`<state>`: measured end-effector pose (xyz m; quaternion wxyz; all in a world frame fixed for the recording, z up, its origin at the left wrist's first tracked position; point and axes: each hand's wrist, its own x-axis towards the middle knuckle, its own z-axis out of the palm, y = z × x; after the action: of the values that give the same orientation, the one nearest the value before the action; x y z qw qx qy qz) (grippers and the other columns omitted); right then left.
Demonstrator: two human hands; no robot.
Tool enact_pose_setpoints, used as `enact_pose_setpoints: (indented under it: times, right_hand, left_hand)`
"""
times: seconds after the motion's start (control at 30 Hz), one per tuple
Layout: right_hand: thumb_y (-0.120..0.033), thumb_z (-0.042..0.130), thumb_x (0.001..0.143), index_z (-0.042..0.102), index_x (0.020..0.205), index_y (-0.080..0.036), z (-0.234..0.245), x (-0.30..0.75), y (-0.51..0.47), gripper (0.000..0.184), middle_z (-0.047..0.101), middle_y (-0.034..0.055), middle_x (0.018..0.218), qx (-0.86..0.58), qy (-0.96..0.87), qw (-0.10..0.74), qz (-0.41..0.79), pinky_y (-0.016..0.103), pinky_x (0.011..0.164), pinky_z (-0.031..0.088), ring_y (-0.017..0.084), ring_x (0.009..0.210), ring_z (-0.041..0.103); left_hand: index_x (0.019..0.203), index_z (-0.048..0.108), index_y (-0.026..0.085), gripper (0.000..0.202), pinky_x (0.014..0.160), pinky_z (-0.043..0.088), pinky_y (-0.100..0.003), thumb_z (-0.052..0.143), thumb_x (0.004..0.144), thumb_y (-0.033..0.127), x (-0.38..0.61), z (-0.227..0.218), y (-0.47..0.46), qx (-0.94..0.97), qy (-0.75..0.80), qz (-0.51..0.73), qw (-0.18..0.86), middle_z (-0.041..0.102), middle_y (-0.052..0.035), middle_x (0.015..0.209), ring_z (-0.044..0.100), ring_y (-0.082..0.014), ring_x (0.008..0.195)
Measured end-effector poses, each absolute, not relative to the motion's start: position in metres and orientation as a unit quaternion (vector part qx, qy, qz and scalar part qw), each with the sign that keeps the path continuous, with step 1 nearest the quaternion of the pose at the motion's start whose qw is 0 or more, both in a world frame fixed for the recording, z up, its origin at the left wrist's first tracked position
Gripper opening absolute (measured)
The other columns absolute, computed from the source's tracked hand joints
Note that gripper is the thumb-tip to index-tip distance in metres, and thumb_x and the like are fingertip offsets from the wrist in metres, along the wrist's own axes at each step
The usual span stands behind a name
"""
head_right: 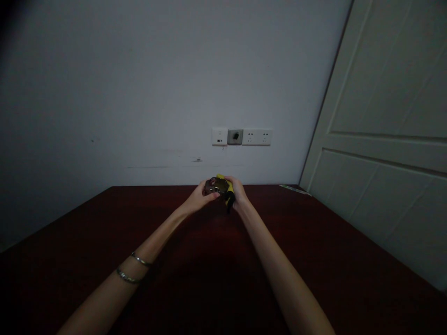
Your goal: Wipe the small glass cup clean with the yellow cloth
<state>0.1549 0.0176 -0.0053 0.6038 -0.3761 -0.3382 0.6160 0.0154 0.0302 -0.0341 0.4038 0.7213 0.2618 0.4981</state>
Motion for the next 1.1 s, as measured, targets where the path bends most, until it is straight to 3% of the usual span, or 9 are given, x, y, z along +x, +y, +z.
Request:
enact_pose_setpoints:
  times: [0.17, 0.5, 0.73, 0.87, 0.97, 1.1]
  right_hand:
    - [-0.023, 0.054, 0.073, 0.065, 0.068, -0.015, -0.015, 0.149, 0.026, 0.015, 0.066, 0.0027, 0.058, -0.372, -0.32, 0.645, 0.586, 0.024, 0.047, 0.044, 0.014, 0.05, 0.056]
    - [-0.025, 0.057, 0.07, 0.065, 0.076, -0.018, -0.027, 0.131, 0.034, 0.013, 0.068, -0.004, 0.068, -0.335, -0.295, 0.734, 0.512, 0.021, 0.059, 0.047, 0.011, 0.063, 0.059]
    - [-0.02, 0.054, 0.073, 0.064, 0.069, -0.016, -0.014, 0.151, 0.026, 0.012, 0.067, 0.0014, 0.06, -0.362, -0.303, 0.672, 0.571, 0.024, 0.049, 0.045, 0.013, 0.052, 0.057]
    - [-0.021, 0.053, 0.075, 0.064, 0.067, -0.016, -0.004, 0.157, 0.019, 0.014, 0.065, 0.0018, 0.056, -0.374, -0.326, 0.638, 0.589, 0.023, 0.042, 0.042, 0.013, 0.046, 0.054]
    - [-0.023, 0.053, 0.076, 0.064, 0.067, -0.016, 0.002, 0.157, 0.016, 0.016, 0.065, 0.0019, 0.057, -0.374, -0.344, 0.632, 0.585, 0.023, 0.042, 0.041, 0.013, 0.047, 0.054]
    - [-0.025, 0.053, 0.077, 0.065, 0.069, -0.017, 0.005, 0.156, 0.014, 0.016, 0.066, 0.0011, 0.061, -0.367, -0.356, 0.645, 0.567, 0.024, 0.047, 0.043, 0.013, 0.051, 0.055]
  left_hand:
    - [0.11, 0.051, 0.015, 0.054, 0.097, 0.039, -0.048, 0.074, 0.066, 0.037, 0.013, -0.042, 0.028, 0.719, 0.313, 0.495, 0.373, 0.058, -0.0116, 0.107, 0.054, -0.0256, 0.106]
    - [0.115, 0.037, 0.016, 0.064, 0.1, 0.037, -0.047, 0.074, 0.066, 0.035, 0.023, -0.039, 0.029, 0.68, 0.342, 0.554, 0.337, 0.053, -0.0141, 0.115, 0.05, -0.0256, 0.114]
    - [0.112, 0.035, 0.017, 0.051, 0.101, 0.038, -0.047, 0.065, 0.075, 0.032, 0.014, -0.039, 0.017, 0.719, 0.247, 0.511, 0.402, 0.052, -0.0158, 0.12, 0.053, -0.0231, 0.113]
    - [0.101, 0.038, 0.017, 0.051, 0.101, 0.038, -0.049, 0.073, 0.065, 0.024, 0.011, -0.035, 0.018, 0.692, 0.229, 0.521, 0.444, 0.056, -0.0153, 0.116, 0.057, -0.0237, 0.11]
    - [0.107, 0.039, 0.016, 0.062, 0.103, 0.036, -0.048, 0.077, 0.059, 0.021, 0.012, -0.031, 0.017, 0.671, 0.249, 0.533, 0.451, 0.052, -0.0184, 0.123, 0.055, -0.0251, 0.113]
    - [0.116, 0.044, 0.016, 0.059, 0.103, 0.037, -0.047, 0.074, 0.065, 0.023, 0.013, -0.031, 0.015, 0.699, 0.215, 0.509, 0.454, 0.054, -0.0157, 0.125, 0.055, -0.0246, 0.114]
